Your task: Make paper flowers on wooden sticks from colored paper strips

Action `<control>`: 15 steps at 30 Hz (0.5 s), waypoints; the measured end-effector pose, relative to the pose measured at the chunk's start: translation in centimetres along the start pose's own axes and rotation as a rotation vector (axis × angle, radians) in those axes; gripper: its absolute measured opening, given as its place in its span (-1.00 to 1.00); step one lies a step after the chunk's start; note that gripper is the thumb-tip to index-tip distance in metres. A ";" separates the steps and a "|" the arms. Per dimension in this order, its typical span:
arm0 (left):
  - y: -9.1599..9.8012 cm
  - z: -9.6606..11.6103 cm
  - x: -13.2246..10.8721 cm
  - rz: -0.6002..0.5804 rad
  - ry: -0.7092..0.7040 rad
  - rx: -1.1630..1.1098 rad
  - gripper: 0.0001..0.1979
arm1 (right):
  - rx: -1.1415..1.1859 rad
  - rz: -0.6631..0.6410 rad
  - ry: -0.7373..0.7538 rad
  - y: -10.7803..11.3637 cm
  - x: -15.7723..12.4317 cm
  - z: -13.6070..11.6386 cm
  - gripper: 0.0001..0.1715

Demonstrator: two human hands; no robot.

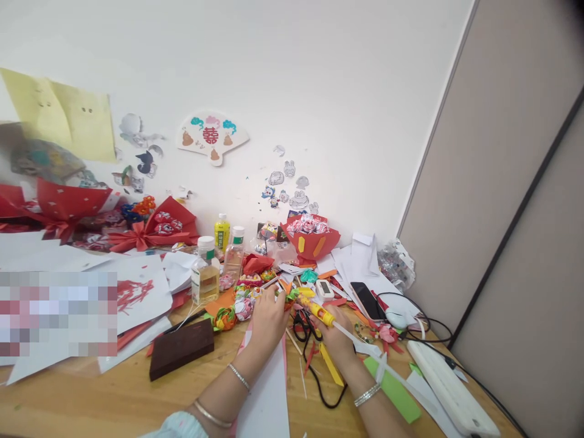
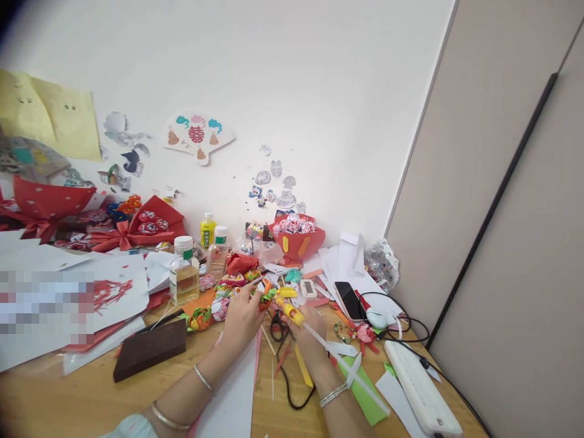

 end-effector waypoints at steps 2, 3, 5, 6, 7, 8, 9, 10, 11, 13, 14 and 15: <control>-0.2 -0.1 -0.1 -0.059 0.028 0.029 -0.81 | 0.001 0.013 0.008 0.1 0.0 -0.1 -0.55; -0.4 -0.2 -0.2 -0.103 0.053 0.056 -0.82 | 0.000 0.024 0.020 0.1 -0.1 -0.1 -0.55; -1.0 -0.6 -0.4 -0.207 0.119 0.123 -0.82 | -0.005 0.051 0.055 0.1 -0.1 -0.1 -0.57; -1.3 -0.9 -0.6 -0.252 0.157 0.153 -0.81 | -0.013 0.070 0.075 0.1 -0.1 0.0 -0.58; -1.6 -1.1 -0.7 -0.285 0.192 0.174 -0.79 | -0.026 0.090 0.096 0.1 -0.1 0.0 -0.60; -1.7 -1.2 -0.8 -0.298 0.216 0.181 -0.76 | -0.039 0.108 0.113 0.1 -0.1 -0.1 -0.62; -1.7 -1.2 -0.8 -0.290 0.223 0.171 -0.73 | -0.052 0.123 0.128 0.1 0.0 -0.2 -0.65; -1.6 -1.1 -0.7 -0.261 0.207 0.142 -0.70 | -0.064 0.136 0.140 0.1 0.0 -0.3 -0.68; -1.3 -0.8 -0.6 -0.217 0.171 0.094 -0.69 | -0.072 0.148 0.147 0.2 0.1 -0.5 -0.72; -0.2 0.2 -0.6 -0.102 0.053 -0.038 -0.72 | -0.072 0.161 0.146 0.3 0.3 -0.9 -0.78; 0.4 0.8 -0.7 -0.046 -0.016 -0.111 -0.76 | -0.069 0.164 0.139 0.3 0.3 -1.1 -0.81; 1.0 1.4 -0.9 0.005 -0.083 -0.179 -0.78 | -0.069 0.165 0.126 0.3 0.4 -1.2 -0.83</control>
Point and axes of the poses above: each hand's wrist, its own x-axis towards the middle knuckle, its own y-axis out of the back of the hand, z = x × y, the point moved 5 cm from there along x, towards the middle knuckle, and after that the axes turned 13 degrees about y, right-handed, at the moved point
